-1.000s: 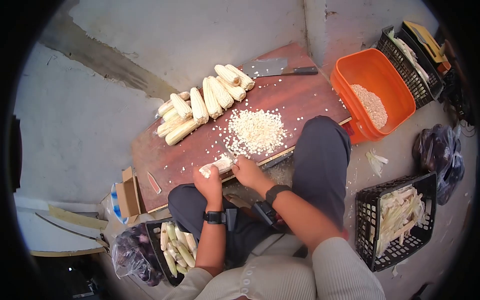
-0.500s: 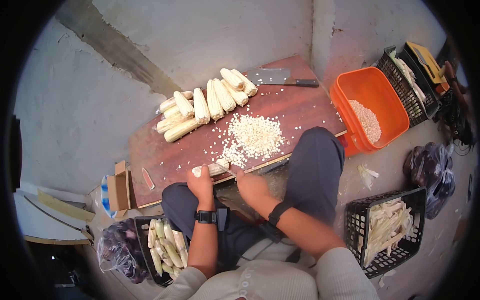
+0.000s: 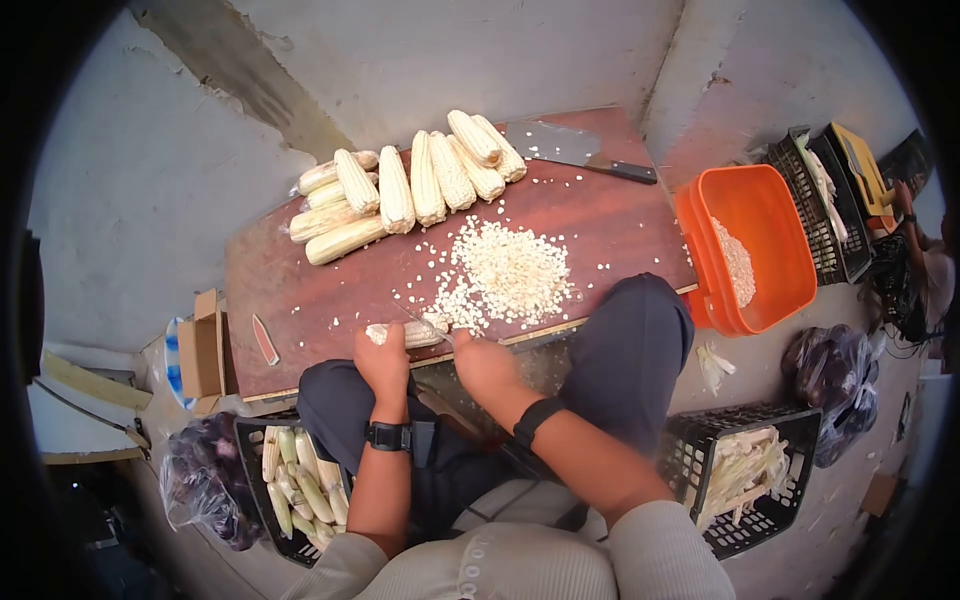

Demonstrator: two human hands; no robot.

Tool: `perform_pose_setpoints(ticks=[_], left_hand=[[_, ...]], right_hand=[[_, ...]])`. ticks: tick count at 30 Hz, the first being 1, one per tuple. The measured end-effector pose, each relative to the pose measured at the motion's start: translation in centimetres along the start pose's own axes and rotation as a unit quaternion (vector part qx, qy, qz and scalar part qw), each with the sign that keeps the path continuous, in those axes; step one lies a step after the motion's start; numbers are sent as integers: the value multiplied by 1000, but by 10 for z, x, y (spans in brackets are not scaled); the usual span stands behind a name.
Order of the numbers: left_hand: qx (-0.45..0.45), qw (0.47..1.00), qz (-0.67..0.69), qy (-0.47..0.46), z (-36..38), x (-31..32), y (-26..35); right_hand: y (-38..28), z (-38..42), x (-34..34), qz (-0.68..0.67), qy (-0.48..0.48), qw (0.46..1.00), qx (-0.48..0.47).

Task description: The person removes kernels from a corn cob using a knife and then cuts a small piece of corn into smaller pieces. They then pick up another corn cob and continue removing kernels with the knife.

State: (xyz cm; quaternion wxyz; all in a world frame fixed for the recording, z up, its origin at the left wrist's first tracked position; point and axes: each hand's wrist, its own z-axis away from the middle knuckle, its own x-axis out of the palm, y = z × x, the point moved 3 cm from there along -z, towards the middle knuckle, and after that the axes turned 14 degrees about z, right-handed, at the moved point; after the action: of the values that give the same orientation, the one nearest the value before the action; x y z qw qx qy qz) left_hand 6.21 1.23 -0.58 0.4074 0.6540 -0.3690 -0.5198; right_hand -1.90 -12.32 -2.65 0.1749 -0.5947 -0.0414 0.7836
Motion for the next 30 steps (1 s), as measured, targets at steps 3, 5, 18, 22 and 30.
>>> perform_pose_setpoints(ticks=[3, 5, 18, 22, 30], left_hand=[[-9, 1000, -14, -3, 2, 2, 18], [-21, 1000, -4, 4, 0, 2, 15], [-64, 990, 128, -2, 21, -2, 1], [-90, 982, 169, 4, 30, -9, 17], [36, 998, 61, 8, 24, -14, -9]], right_hand=[[-5, -14, 7, 37, 21, 999, -6], [-6, -20, 8, 36, 35, 999, -20], [11, -24, 17, -176, 68, 981, -38], [16, -14, 23, -271, 39, 960, -55], [16, 31, -9, -102, 103, 989, 12]])
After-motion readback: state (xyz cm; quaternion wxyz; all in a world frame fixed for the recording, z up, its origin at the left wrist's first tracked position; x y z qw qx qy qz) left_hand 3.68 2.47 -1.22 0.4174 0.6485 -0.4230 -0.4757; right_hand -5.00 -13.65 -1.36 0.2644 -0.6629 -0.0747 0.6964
